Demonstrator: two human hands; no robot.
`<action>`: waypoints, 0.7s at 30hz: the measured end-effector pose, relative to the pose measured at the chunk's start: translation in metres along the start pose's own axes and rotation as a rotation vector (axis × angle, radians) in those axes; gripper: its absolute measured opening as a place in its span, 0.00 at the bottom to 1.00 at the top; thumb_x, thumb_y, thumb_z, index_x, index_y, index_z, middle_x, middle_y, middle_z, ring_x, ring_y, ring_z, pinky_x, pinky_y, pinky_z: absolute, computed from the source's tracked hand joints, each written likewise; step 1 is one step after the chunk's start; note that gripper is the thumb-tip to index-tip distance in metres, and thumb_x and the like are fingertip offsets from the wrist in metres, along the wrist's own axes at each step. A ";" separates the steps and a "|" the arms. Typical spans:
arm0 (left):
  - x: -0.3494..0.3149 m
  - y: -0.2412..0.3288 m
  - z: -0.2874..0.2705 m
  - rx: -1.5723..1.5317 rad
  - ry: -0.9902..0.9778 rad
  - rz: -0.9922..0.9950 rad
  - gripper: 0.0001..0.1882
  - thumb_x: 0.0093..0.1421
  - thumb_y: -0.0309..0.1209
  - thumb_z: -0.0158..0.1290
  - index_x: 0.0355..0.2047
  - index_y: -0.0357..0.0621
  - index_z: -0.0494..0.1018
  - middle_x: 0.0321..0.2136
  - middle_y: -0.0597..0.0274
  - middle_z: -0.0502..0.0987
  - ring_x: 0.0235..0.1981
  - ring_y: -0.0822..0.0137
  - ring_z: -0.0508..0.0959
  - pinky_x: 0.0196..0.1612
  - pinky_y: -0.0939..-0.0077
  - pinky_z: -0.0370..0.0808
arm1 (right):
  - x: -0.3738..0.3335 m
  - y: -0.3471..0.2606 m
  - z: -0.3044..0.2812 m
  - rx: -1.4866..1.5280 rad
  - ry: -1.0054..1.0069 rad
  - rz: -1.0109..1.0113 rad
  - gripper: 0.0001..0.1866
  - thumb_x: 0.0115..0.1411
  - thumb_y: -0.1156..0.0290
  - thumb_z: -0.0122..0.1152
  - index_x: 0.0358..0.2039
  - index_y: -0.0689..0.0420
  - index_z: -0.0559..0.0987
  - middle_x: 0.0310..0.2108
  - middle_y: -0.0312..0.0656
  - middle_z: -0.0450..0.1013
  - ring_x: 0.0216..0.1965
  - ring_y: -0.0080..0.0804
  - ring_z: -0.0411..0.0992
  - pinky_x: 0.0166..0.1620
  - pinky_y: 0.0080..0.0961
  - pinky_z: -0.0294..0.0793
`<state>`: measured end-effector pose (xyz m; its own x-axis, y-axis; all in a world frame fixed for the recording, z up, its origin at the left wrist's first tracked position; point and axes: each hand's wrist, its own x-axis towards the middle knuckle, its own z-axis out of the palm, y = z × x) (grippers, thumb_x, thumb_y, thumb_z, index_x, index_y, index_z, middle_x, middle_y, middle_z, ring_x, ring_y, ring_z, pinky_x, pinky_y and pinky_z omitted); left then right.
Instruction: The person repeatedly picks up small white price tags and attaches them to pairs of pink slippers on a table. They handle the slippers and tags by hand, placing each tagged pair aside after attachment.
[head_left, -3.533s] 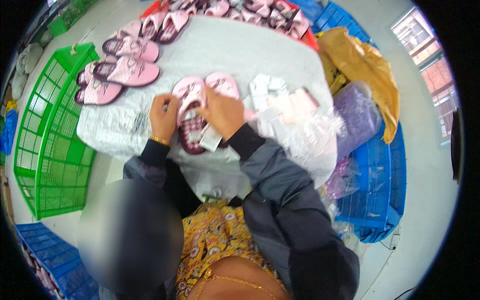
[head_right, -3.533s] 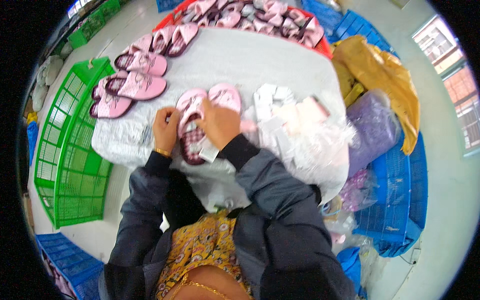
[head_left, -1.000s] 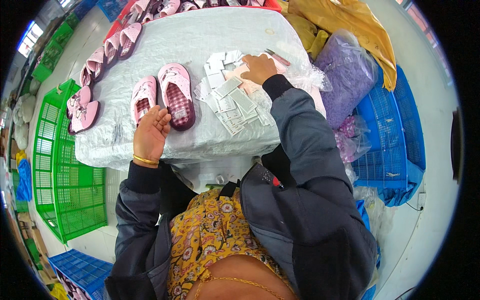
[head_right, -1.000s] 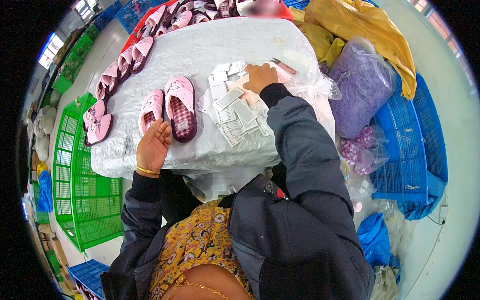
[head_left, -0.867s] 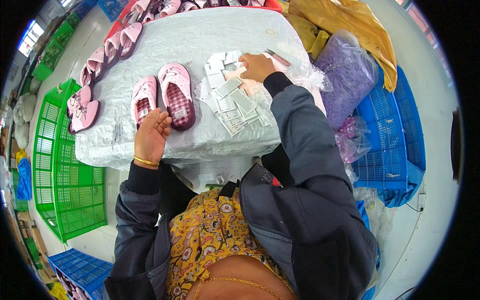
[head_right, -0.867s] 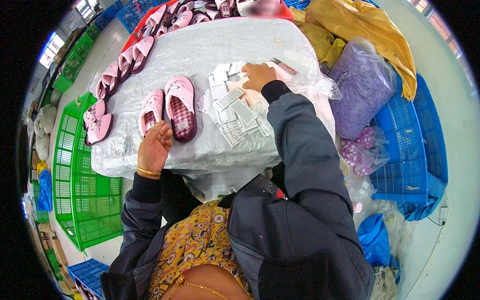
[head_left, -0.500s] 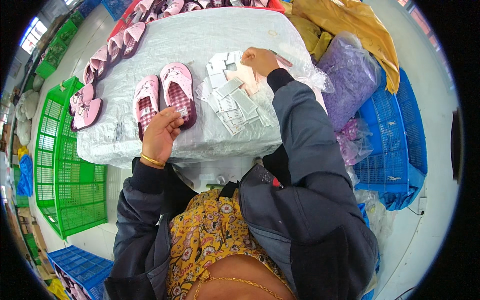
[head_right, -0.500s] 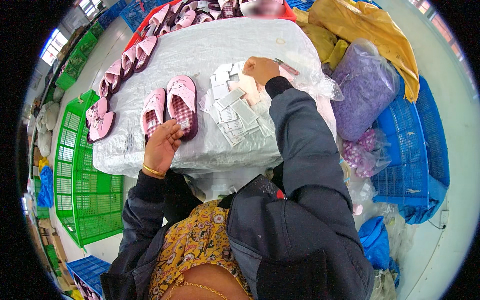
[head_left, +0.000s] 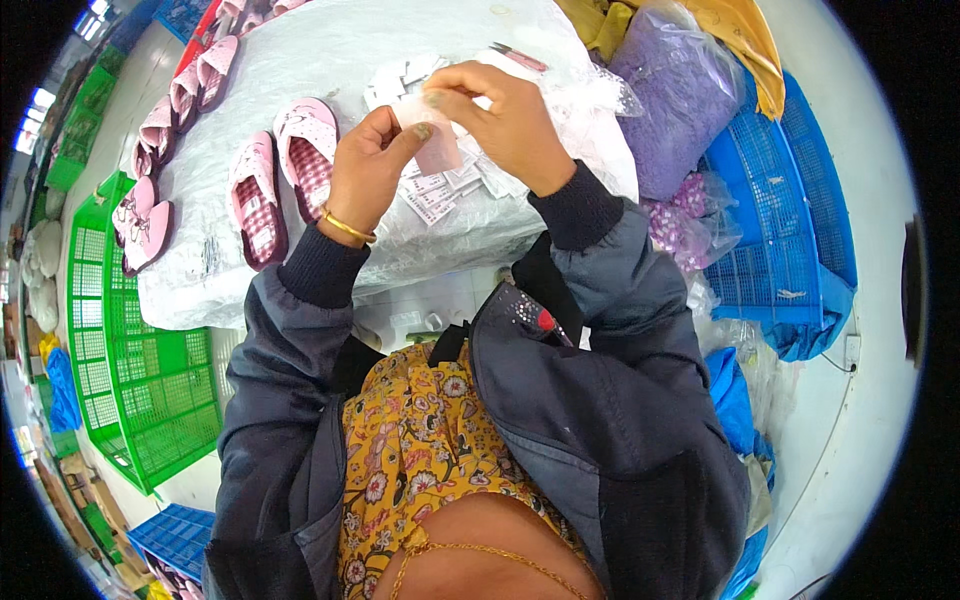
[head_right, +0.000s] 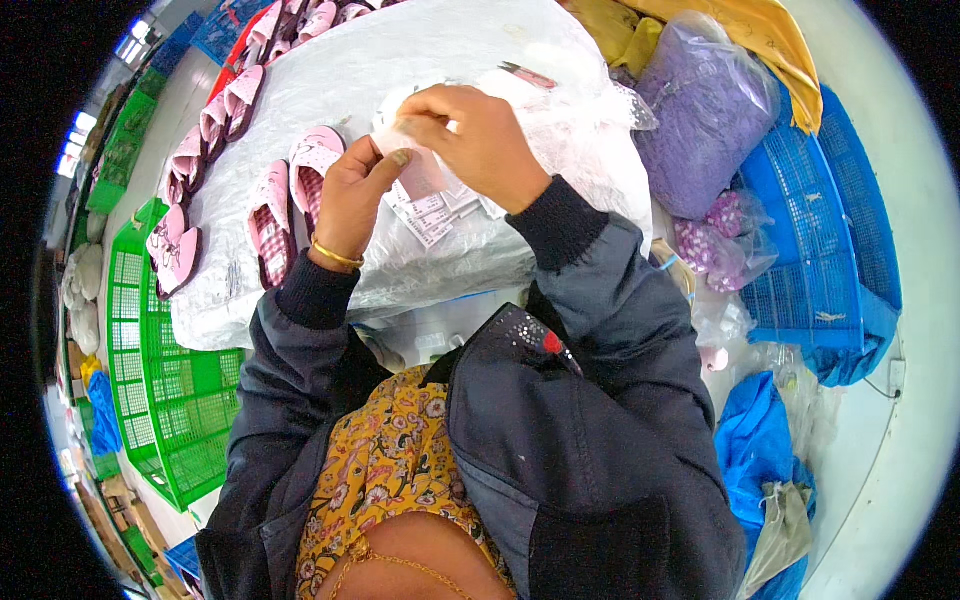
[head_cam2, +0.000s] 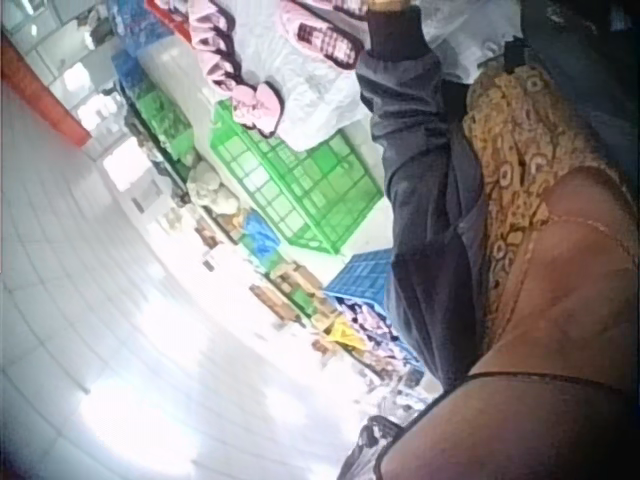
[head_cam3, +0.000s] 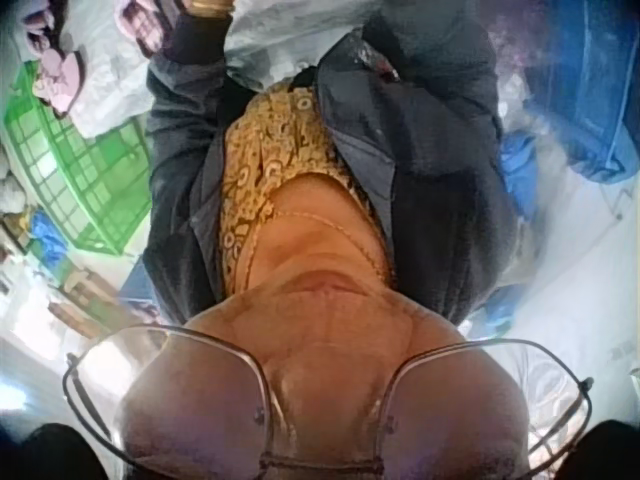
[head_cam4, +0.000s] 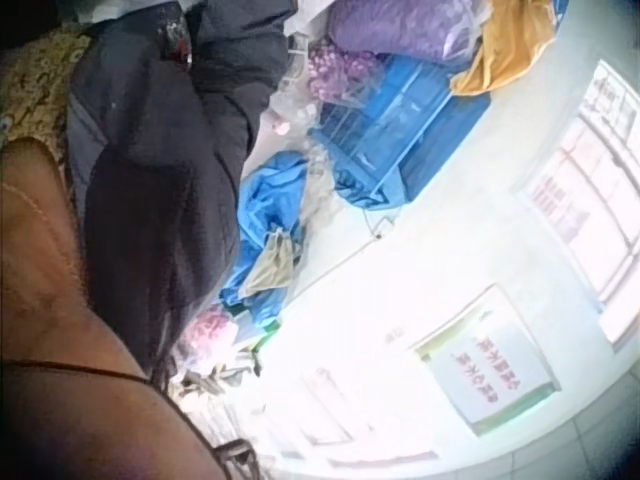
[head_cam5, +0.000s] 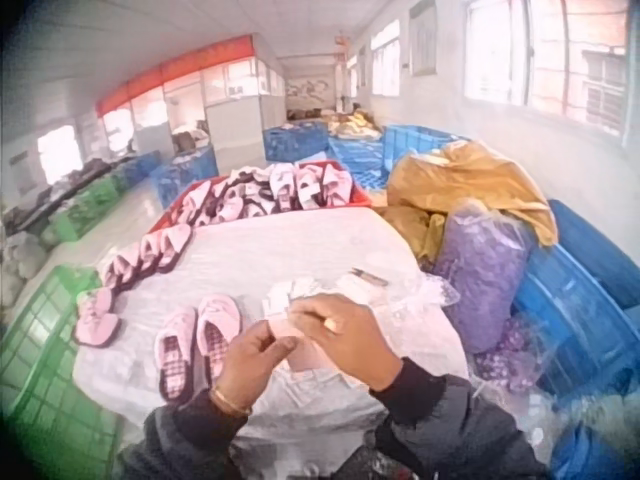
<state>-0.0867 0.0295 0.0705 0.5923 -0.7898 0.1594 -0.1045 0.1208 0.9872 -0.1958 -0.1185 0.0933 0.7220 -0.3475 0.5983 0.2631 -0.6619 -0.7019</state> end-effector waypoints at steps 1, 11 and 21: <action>0.002 0.002 0.005 0.011 -0.001 -0.017 0.10 0.62 0.31 0.57 0.39 0.37 0.76 0.27 0.70 0.76 0.31 0.79 0.72 0.36 0.86 0.69 | -0.010 0.004 -0.006 -0.004 0.071 0.017 0.08 0.57 0.69 0.65 0.37 0.57 0.82 0.33 0.42 0.77 0.35 0.36 0.76 0.38 0.27 0.74; 0.061 -0.037 0.048 -0.260 -0.354 -0.287 0.08 0.67 0.32 0.50 0.42 0.40 0.70 0.38 0.61 0.79 0.38 0.71 0.79 0.44 0.77 0.76 | -0.105 0.027 -0.010 -0.698 -0.107 -0.140 0.08 0.47 0.70 0.64 0.30 0.47 0.82 0.31 0.31 0.74 0.38 0.34 0.69 0.42 0.32 0.66; 0.081 -0.081 0.086 -0.395 -0.422 -0.460 0.12 0.68 0.27 0.45 0.46 0.30 0.64 0.43 0.42 0.78 0.43 0.57 0.81 0.48 0.66 0.79 | -0.122 0.021 -0.003 -0.594 -0.019 -0.327 0.06 0.49 0.68 0.61 0.29 0.51 0.77 0.30 0.31 0.72 0.37 0.32 0.70 0.40 0.32 0.66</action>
<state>-0.0985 -0.0962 0.0027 0.1414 -0.9672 -0.2110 0.4230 -0.1337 0.8962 -0.2802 -0.0920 0.0074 0.6775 -0.0598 0.7331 0.0770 -0.9855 -0.1514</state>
